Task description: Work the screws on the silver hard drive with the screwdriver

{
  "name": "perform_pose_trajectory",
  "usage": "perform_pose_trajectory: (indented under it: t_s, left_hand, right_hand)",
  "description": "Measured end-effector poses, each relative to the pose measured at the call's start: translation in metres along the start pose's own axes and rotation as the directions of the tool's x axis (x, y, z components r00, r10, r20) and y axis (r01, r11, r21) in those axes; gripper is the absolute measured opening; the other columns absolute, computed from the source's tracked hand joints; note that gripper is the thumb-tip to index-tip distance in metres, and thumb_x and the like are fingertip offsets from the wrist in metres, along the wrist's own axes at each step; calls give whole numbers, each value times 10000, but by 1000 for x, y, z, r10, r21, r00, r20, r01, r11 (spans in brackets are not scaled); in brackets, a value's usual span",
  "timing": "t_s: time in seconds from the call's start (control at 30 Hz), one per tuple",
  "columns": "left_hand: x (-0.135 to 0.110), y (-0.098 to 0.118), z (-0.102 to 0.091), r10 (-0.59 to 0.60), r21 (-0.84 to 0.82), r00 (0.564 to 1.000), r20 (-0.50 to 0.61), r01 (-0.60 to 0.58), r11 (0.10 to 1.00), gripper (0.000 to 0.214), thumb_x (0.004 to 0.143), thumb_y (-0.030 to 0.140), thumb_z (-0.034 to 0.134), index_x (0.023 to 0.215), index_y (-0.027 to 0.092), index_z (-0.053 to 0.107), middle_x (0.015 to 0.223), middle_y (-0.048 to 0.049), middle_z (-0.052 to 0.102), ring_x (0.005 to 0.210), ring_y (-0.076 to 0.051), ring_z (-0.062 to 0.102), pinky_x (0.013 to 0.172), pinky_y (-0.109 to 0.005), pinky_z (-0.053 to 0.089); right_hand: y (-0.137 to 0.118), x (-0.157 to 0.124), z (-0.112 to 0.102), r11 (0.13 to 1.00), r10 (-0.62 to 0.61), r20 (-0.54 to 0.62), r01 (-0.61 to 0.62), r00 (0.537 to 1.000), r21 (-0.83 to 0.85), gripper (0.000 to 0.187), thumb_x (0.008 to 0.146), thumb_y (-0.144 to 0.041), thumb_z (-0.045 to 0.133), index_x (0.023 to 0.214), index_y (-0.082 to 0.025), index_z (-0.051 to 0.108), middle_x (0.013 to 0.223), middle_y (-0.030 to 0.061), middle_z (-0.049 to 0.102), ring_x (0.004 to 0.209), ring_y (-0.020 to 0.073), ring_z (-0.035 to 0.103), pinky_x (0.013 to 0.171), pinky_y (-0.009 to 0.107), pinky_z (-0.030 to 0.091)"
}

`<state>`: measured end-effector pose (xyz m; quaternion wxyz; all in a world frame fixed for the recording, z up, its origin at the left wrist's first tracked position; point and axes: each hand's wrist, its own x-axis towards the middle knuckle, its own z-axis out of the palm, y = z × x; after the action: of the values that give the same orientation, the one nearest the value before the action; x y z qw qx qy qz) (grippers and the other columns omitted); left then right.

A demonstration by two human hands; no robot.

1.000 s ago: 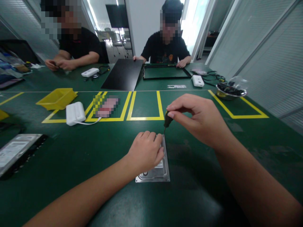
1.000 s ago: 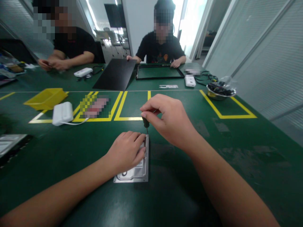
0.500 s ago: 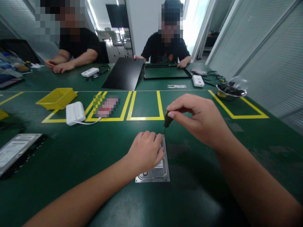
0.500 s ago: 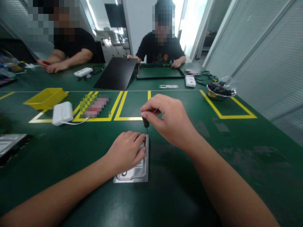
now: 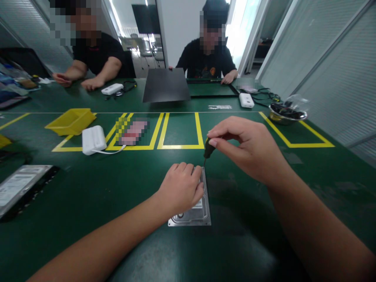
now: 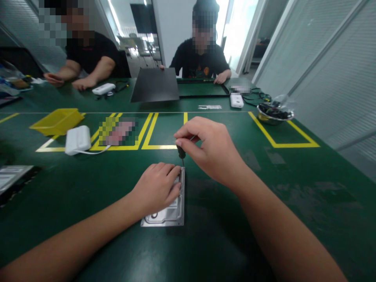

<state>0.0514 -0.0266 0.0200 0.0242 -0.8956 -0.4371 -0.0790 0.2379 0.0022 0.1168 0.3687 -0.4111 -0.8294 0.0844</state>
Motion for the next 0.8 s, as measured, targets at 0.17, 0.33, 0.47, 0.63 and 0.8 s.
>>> perform_pose_trajectory:
  t_s: [0.17, 0.33, 0.47, 0.63, 0.8]
  left_hand:
    - [1, 0, -1, -2, 3, 1000, 2, 2, 1000, 329, 914, 352, 467, 1147, 158, 596, 971, -116, 641, 957, -310, 585, 811, -460, 460]
    - [1, 0, -1, -1, 7, 1000, 10, 1, 1000, 324, 918, 351, 458, 1140, 159, 593, 970, -111, 639, 948, -307, 585, 807, -457, 460]
    - [1, 0, 1, 0, 13, 1000, 10, 0, 1000, 327, 919, 360, 456, 1141, 163, 593, 972, -107, 638, 945, -312, 585, 803, -465, 459]
    - [1, 0, 1, 1, 16, 1000, 12, -1, 1000, 331, 920, 361, 458, 1153, 165, 590, 963, -103, 639, 935, -305, 586, 802, -454, 456]
    - [1, -1, 0, 5, 14, 1000, 18, -6, 1000, 334, 921, 364, 458, 1151, 161, 592, 962, -107, 638, 933, -307, 586, 796, -455, 455]
  right_hand:
    - [0, 0, 0, 1000, 6, 1, -6, 1000, -1, 106, 829, -139, 642, 828, -230, 697, 892, 5, 718, 850, 170, 656, 758, 297, 500]
    - [-1, 1, -1, 1000, 9, 2, -9, 1000, -12, 86, 834, -144, 645, 825, -210, 699, 882, 13, 719, 841, 165, 656, 753, 286, 494]
    - [1, 0, 1, 1000, 24, -24, -24, 999, -1, 113, 828, -155, 654, 919, -193, 708, 909, 13, 720, 815, 154, 655, 746, 280, 505]
    - [4, -1, 3, 1000, 21, -39, -21, 999, 10, 156, 829, -162, 652, 972, -184, 711, 932, 18, 723, 816, 157, 658, 745, 287, 513]
    - [3, -1, 3, 1000, -18, -42, 17, 999, -21, 115, 826, -137, 643, 902, -169, 723, 915, 47, 706, 849, 177, 650, 767, 308, 501]
